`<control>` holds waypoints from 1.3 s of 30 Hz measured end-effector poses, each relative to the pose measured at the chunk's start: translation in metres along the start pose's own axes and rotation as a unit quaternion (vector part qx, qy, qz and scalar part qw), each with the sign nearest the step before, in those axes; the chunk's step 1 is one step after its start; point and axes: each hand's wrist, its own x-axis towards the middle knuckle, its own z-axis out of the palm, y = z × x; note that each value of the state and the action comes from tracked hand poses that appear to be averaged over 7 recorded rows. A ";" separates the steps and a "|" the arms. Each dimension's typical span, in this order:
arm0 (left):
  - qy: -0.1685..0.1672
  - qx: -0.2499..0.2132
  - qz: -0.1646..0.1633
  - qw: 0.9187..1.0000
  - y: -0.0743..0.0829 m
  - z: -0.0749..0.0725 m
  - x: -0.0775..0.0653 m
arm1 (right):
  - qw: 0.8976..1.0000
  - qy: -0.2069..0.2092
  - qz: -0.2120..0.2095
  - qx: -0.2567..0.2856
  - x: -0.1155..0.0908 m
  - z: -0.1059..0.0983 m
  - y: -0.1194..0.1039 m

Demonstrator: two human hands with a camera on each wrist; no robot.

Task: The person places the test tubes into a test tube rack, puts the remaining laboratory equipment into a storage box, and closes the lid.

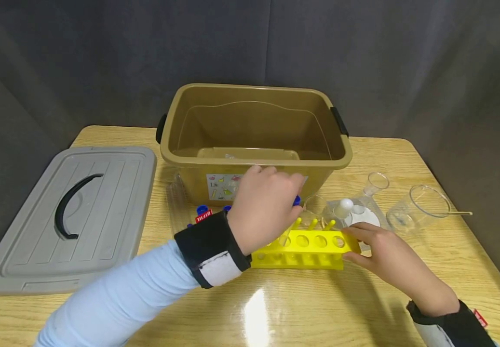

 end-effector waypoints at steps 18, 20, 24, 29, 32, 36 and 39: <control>0.048 0.136 -0.018 0.989 0.005 0.019 -0.015 | 0.999 -0.012 -0.042 0.011 0.022 0.003 0.004; 0.043 0.116 -0.025 0.992 0.003 0.013 -0.017 | 0.999 -0.013 -0.042 0.011 0.021 0.003 0.006; 0.101 0.030 -0.052 0.993 -0.014 -0.009 -0.029 | 1.000 -0.002 -0.028 0.002 0.008 0.003 0.014; 0.160 -0.038 -0.173 0.971 -0.067 -0.013 -0.059 | 0.998 0.047 -0.035 -0.021 -0.010 0.001 0.024; 0.074 -0.033 -0.250 0.965 -0.098 0.015 -0.077 | 0.997 0.066 -0.043 -0.022 -0.017 0.000 0.027; -0.076 -0.033 -0.287 0.954 -0.118 0.064 -0.092 | 0.996 0.076 -0.043 -0.022 -0.022 -0.001 0.027; -0.140 -0.019 -0.287 0.948 -0.122 0.089 -0.098 | 0.997 0.072 -0.038 -0.017 -0.021 0.001 0.025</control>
